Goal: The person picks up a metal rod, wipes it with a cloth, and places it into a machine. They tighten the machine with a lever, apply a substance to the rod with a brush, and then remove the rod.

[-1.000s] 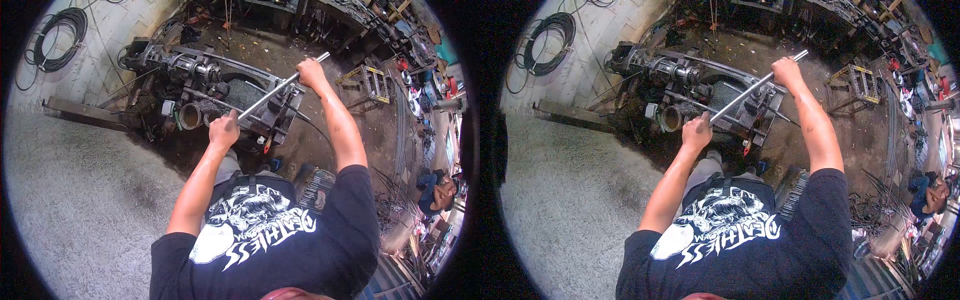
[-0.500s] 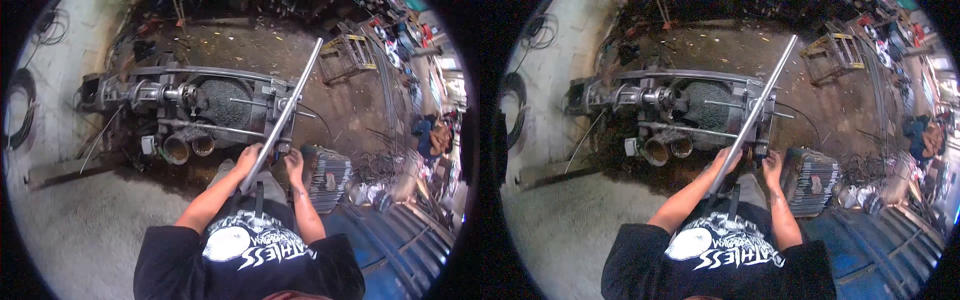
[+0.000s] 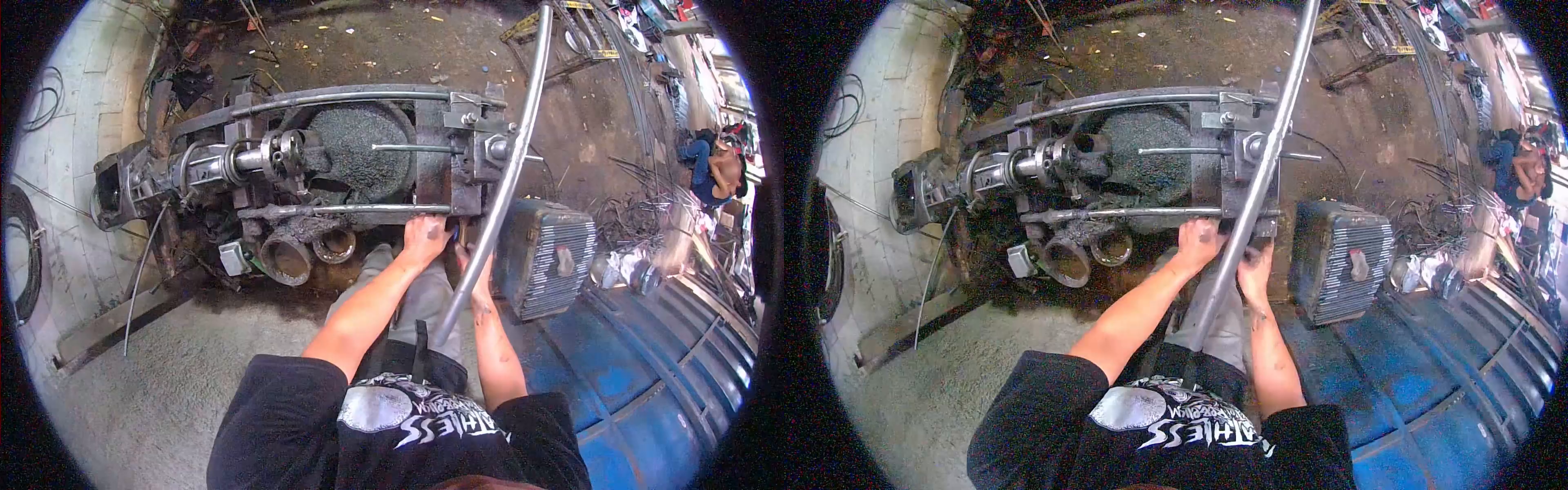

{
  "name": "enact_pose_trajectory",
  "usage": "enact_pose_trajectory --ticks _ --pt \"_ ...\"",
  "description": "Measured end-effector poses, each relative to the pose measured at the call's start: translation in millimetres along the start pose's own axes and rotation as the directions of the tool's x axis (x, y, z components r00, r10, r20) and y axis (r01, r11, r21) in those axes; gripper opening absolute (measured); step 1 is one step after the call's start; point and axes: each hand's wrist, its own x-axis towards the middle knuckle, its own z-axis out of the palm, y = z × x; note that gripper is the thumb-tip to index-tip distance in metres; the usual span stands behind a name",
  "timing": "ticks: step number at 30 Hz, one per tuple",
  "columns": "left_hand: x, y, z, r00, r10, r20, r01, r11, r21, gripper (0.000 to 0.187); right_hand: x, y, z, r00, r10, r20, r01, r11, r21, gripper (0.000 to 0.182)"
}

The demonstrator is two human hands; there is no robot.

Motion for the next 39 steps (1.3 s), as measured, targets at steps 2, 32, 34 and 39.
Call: enact_pose_trajectory --ticks 2,32,34,39 --pt "-2 -6 -1 0.994 0.094 -0.047 -0.093 0.995 0.019 0.032 -16 -17 -7 0.988 0.101 0.114 -0.106 0.994 0.035 0.070" --pt "-29 -67 -200 0.971 -0.101 -0.218 -0.084 0.707 -0.703 0.018 -85 -13 52 0.996 0.071 0.060 -0.091 0.890 0.448 0.029" --pt "-57 -66 -186 0.961 -0.220 -0.165 0.021 0.656 -0.754 0.023 -89 19 28 0.997 0.048 0.063 -0.071 0.891 0.448 0.034" --pt "-71 -84 -146 0.966 -0.241 -0.090 0.071 0.586 -0.807 0.022 -96 -11 27 0.988 0.143 0.056 -0.149 0.979 0.142 0.016"
